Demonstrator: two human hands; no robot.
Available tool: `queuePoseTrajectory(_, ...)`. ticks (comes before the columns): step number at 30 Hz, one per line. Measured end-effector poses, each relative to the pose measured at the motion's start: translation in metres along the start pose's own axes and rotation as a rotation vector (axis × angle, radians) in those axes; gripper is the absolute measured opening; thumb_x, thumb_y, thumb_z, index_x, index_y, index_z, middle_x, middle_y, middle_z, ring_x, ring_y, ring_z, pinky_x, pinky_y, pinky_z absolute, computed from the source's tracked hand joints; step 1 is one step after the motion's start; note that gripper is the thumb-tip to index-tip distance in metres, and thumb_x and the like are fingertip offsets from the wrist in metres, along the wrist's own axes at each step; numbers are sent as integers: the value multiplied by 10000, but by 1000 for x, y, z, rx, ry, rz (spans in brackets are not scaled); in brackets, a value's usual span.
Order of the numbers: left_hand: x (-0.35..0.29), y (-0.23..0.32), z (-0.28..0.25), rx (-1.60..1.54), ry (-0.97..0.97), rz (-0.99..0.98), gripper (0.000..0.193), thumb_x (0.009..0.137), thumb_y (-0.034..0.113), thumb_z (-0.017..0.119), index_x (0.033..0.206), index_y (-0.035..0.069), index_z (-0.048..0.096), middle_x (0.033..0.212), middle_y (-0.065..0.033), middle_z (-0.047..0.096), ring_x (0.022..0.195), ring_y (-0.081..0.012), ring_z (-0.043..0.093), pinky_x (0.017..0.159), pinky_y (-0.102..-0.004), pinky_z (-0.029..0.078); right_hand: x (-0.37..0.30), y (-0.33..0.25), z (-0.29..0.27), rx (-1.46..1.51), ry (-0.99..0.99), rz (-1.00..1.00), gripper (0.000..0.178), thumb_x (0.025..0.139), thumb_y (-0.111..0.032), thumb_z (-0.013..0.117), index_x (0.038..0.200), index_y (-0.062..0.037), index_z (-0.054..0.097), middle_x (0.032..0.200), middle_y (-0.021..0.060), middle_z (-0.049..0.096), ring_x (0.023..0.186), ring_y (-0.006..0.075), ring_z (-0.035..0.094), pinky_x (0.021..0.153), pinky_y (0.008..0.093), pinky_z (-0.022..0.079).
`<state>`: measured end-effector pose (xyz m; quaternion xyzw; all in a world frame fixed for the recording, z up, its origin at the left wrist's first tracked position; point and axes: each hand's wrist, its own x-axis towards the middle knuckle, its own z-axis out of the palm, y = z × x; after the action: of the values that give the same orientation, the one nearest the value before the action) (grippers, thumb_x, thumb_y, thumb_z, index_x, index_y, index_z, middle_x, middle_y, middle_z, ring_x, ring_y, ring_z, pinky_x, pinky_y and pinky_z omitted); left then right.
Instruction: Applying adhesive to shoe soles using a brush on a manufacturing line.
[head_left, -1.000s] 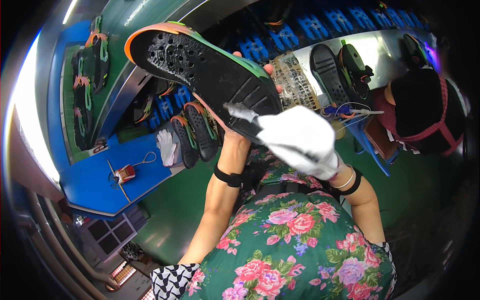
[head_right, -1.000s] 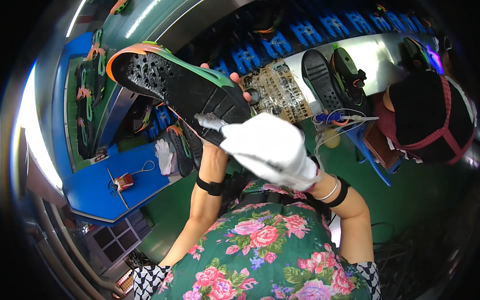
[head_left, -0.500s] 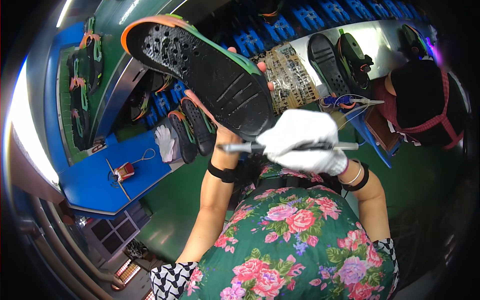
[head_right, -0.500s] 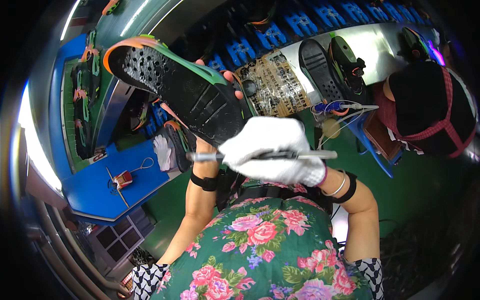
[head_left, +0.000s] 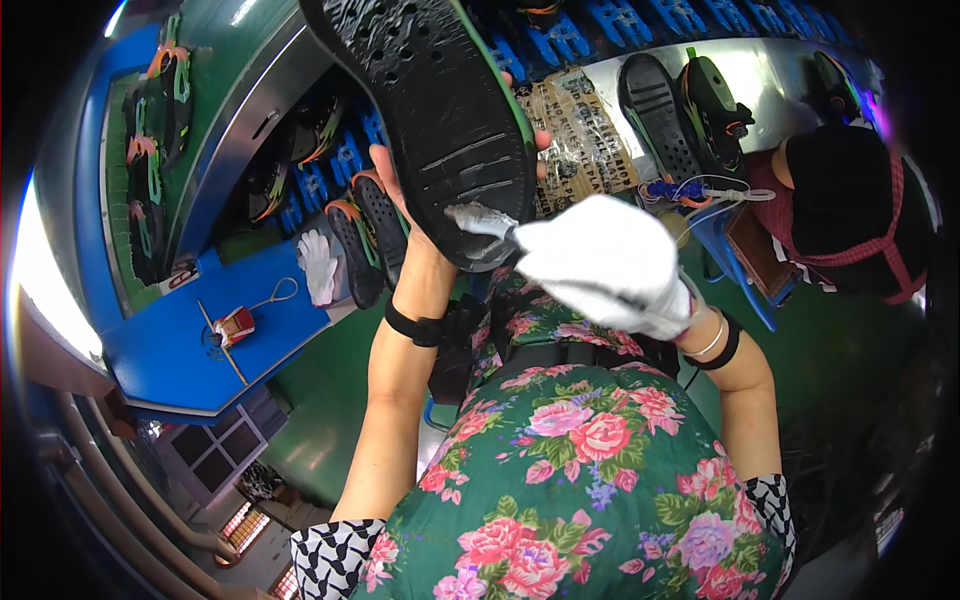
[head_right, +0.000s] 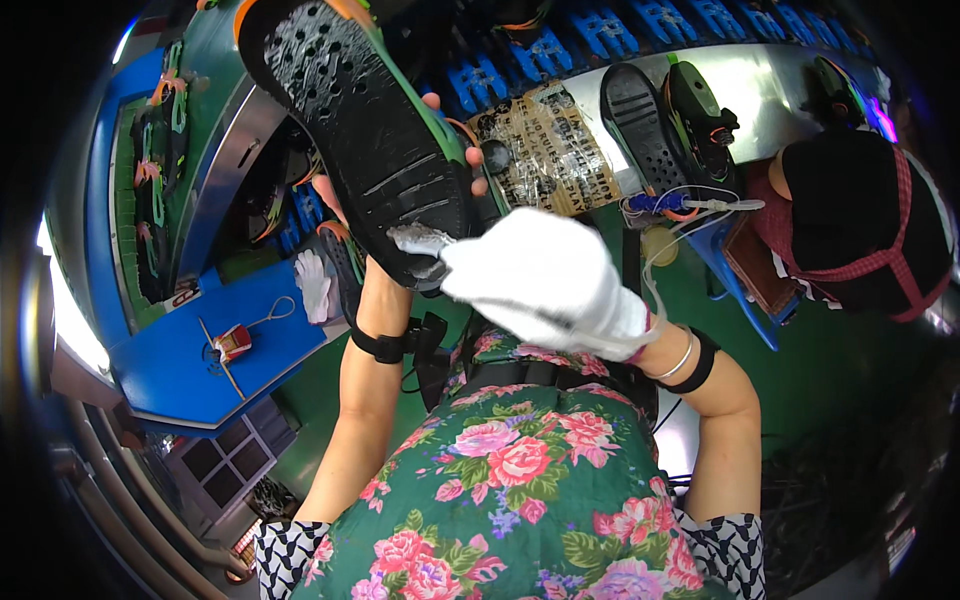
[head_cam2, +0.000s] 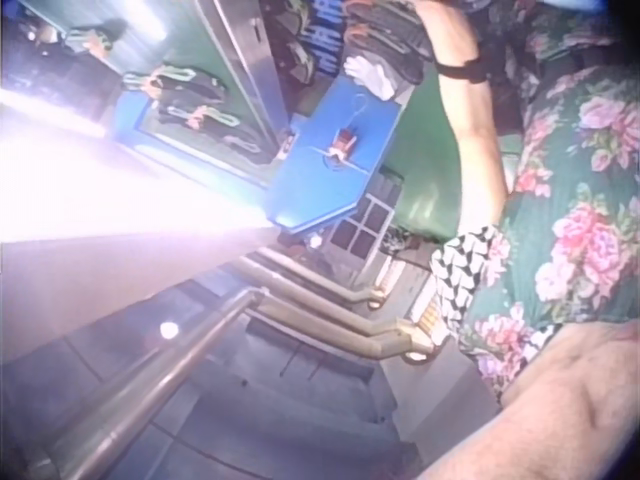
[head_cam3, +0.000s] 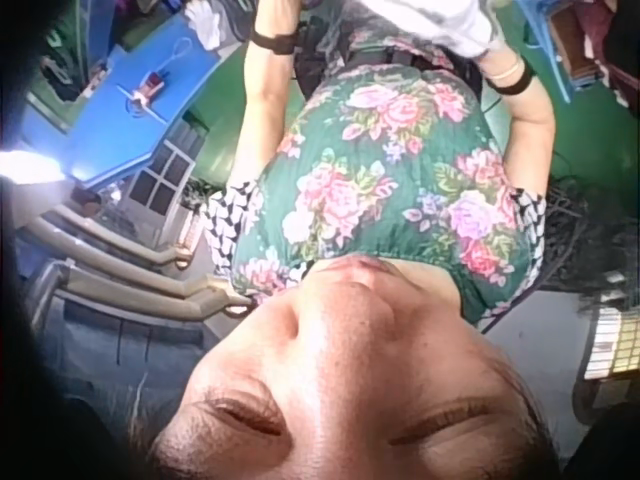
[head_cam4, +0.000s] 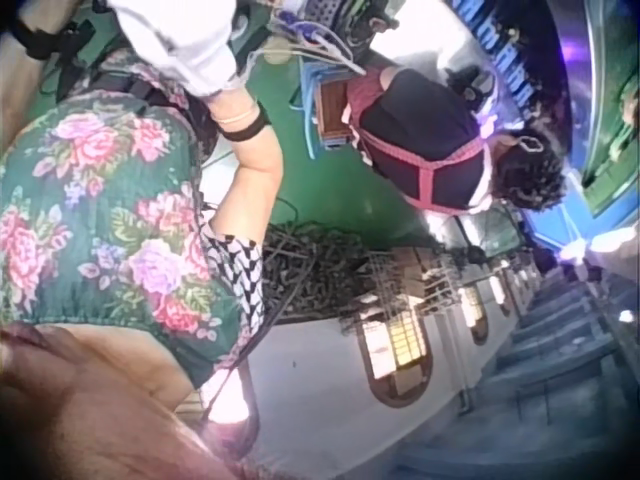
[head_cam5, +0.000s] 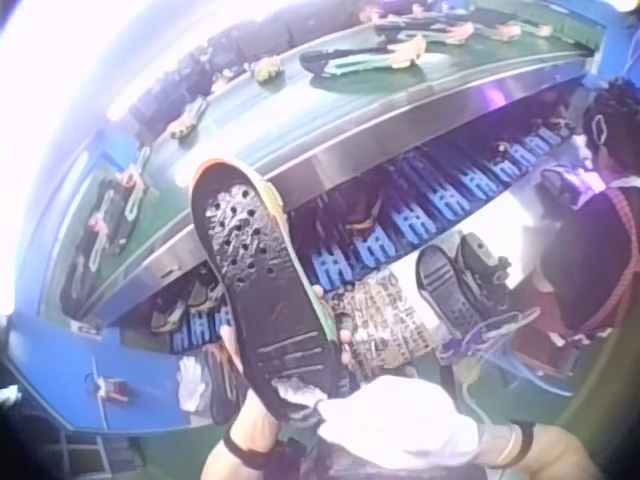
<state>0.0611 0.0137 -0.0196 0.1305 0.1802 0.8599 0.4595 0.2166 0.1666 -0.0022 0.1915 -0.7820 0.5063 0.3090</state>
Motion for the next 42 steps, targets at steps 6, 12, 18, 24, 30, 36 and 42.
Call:
queuePoseTrajectory(6,0,11,-3,-12,66,-120,1258,715,865,619,1543,-3,240,1349,-243,503,1192,-412,544,974,-547,513,8,-10,-5,408,-105,154,231,740,-75,815,967,-113,791,989,91,764,820,252,712,705,343,563)
queuePoseTrajectory(12,4,23,3,-100,62,-236,1161,792,785,600,1576,27,204,1498,-295,395,1270,-532,490,1035,-594,471,3,3,-7,32,-170,-4,322,792,-72,751,1114,-67,737,1085,114,737,834,264,696,704,359,566)
queuePoseTrajectory(18,-5,41,-19,310,391,-315,993,851,709,535,1558,48,314,1506,-319,395,1278,-579,477,1053,-649,432,9,-5,-9,277,-230,-29,277,790,-102,766,1066,-126,758,1070,82,744,857,255,699,696,351,563)
queuePoseTrajectory(24,3,49,0,-30,307,-355,487,959,362,583,1245,-27,651,1150,-200,715,964,-288,732,878,-404,599,1,3,-7,-25,-304,-112,346,789,-112,755,1134,-93,731,1126,129,724,870,270,688,712,372,565)
queuePoseTrajectory(30,6,53,-2,-27,298,-349,469,969,345,573,1237,-31,654,1143,-196,719,965,-282,732,871,-392,601,25,1,-13,139,-85,77,241,769,-91,814,1006,-117,778,995,78,756,811,242,703,712,340,566)
queuePoseTrajectory(36,5,45,-25,176,411,-350,794,981,597,418,1559,61,317,1494,-312,419,1258,-548,516,1029,-642,462,22,7,-11,587,-48,304,101,782,-39,798,879,-60,782,977,101,770,893,215,727,786,336,569)
queuePoseTrajectory(42,-2,16,-6,-234,332,-304,718,1023,560,370,1493,20,426,1476,-249,481,1240,-399,595,1060,-543,486,48,30,-53,24,52,192,164,776,-41,796,935,-73,780,948,102,763,858,224,731,779,338,578)
